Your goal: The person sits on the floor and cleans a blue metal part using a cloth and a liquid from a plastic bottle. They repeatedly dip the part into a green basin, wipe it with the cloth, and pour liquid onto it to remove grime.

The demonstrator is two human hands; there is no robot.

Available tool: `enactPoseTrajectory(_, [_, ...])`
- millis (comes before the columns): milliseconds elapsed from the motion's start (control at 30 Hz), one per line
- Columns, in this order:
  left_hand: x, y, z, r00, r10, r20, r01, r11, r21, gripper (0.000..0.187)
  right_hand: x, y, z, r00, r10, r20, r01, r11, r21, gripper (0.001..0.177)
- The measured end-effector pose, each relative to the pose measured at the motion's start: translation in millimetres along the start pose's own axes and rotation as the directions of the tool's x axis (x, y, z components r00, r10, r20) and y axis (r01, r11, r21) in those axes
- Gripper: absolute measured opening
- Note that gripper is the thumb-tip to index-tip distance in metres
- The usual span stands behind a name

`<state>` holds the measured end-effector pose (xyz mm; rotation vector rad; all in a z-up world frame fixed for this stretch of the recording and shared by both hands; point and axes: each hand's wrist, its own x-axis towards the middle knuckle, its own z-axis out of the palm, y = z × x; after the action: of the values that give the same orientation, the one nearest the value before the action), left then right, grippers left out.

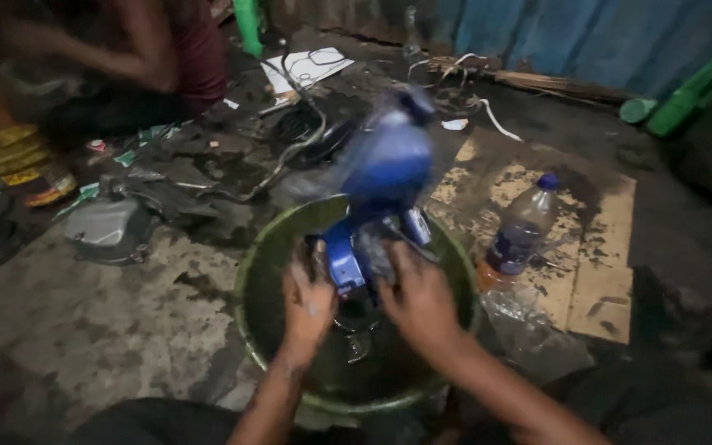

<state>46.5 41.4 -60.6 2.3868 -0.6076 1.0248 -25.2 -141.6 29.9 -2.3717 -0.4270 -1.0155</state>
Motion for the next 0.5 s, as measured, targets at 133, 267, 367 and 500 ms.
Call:
enactPoseTrajectory(133, [-2,36,4,0.924,-0.369,0.103,0.36,0.744,-0.563,0.057,-19,17,35,0.939,0.316,0.137,-0.344,0.889,0.302,0.048])
enactPoseTrajectory(267, [-4,41,-3,0.833,-0.51,0.213,0.503,0.539,-0.676,0.059,-30,34,24,0.989,-0.005,0.148,-0.025,0.98,0.199,0.043])
enactPoseTrajectory(367, [-14,35,-3,0.961,-0.275,-0.005,0.258,0.906,-0.336,0.068,-22,15,9,0.983,-0.094,0.16,0.069,0.985,0.158,0.052])
enactPoseTrajectory(500, [-27,32,6,0.965,-0.26,0.037,0.263,0.961,-0.091,0.083,-9,-16,-19,0.966,0.035,0.257,-0.086,0.978,0.192,0.053])
